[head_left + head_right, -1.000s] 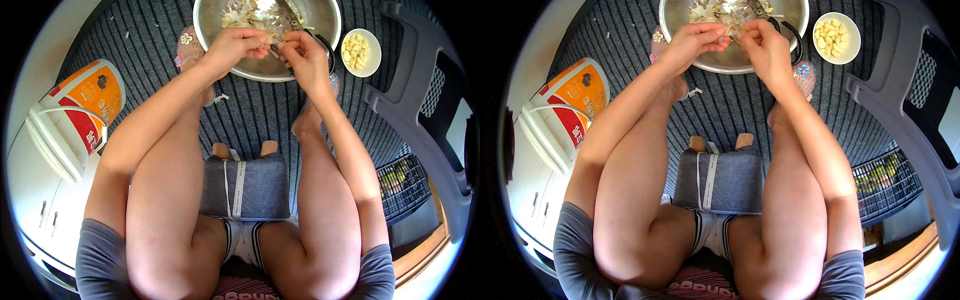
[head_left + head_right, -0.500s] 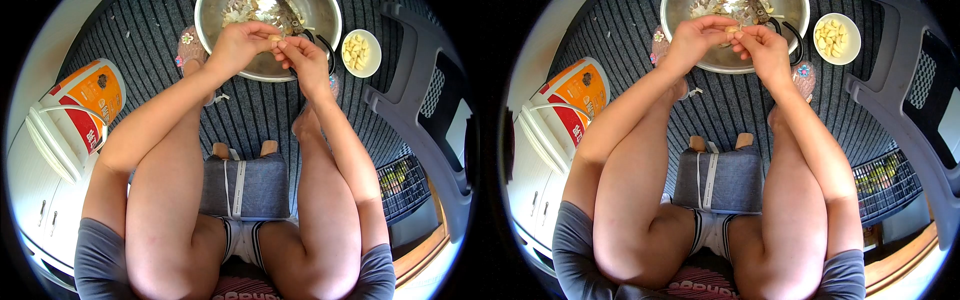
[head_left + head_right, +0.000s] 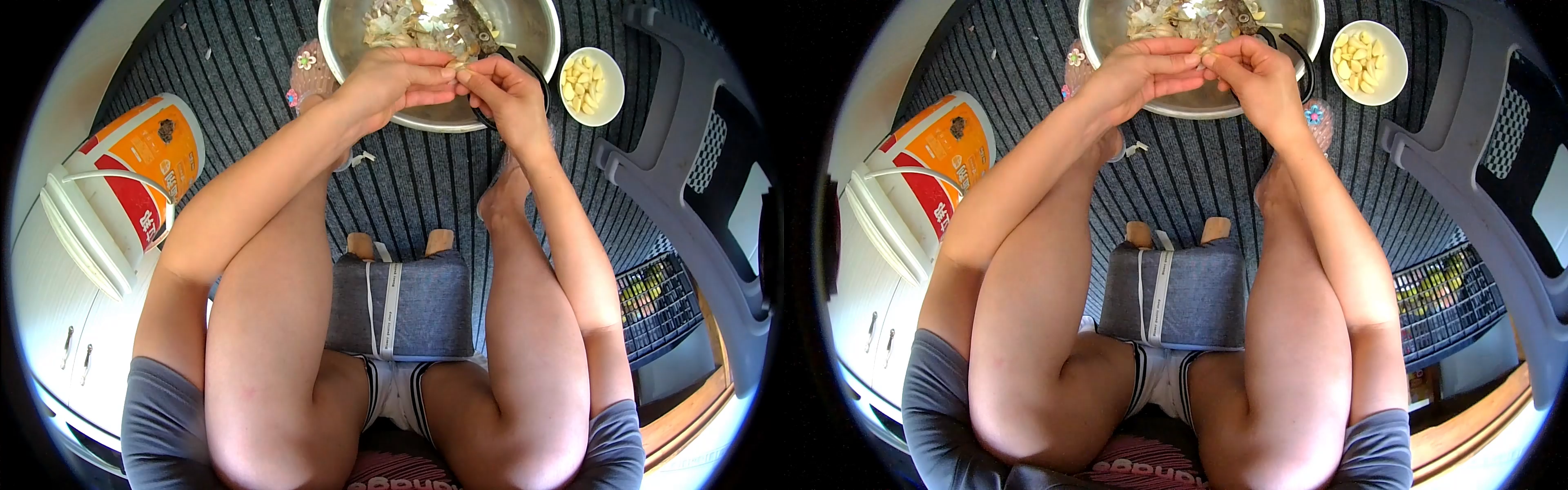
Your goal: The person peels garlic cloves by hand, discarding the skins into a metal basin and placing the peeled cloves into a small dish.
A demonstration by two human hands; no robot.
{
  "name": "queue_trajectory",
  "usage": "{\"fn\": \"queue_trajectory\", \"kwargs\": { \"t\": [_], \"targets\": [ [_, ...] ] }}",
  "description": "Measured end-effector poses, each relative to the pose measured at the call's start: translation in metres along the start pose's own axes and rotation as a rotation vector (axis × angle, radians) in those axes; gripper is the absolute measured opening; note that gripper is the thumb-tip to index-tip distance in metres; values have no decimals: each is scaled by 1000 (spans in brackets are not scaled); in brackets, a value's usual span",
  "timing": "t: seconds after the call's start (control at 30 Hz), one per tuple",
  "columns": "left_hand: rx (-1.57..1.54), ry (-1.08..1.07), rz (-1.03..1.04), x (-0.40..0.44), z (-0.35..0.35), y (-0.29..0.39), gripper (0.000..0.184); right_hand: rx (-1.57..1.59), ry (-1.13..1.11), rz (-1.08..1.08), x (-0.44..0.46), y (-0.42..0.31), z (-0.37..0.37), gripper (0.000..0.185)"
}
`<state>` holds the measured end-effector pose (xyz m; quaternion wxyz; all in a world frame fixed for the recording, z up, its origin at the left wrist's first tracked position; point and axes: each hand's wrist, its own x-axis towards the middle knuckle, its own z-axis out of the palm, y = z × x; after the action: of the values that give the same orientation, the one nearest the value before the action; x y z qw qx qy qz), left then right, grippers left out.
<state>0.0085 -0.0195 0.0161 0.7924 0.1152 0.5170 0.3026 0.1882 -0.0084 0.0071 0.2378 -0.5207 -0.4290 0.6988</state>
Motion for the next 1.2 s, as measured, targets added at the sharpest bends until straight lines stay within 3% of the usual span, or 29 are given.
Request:
{"fn": "queue_trajectory", "kwargs": {
  "t": [0.13, 0.23, 0.4, 0.5, 0.7, 1.03, 1.2],
  "targets": [
    [-31, -19, -33, 0, 0, -4, 33, -96, 67, 32, 2, -1, 2, 11],
    [-110, 47, 66, 10, -11, -3, 30, -285, 97, -28, 2, 9, 1, 13],
    [201, 109, 135, 9, -15, -7, 25, -592, 113, 26, -6, 1, 5, 14],
    [408, 137, 216, 12, -16, -7, 22, -618, 146, -205, 0, 9, 6, 19],
    [664, 135, 348, 9, -14, -9, 17, -41, 73, 77, 6, 4, 10, 24],
    [1132, 147, 570, -1, -2, -2, 15, 274, 154, 165, 2, 0, 16, 17],
    [702, 83, 443, 10, -12, -15, 14, 309, 167, 155, 4, 1, 14, 13]
  ]
}}
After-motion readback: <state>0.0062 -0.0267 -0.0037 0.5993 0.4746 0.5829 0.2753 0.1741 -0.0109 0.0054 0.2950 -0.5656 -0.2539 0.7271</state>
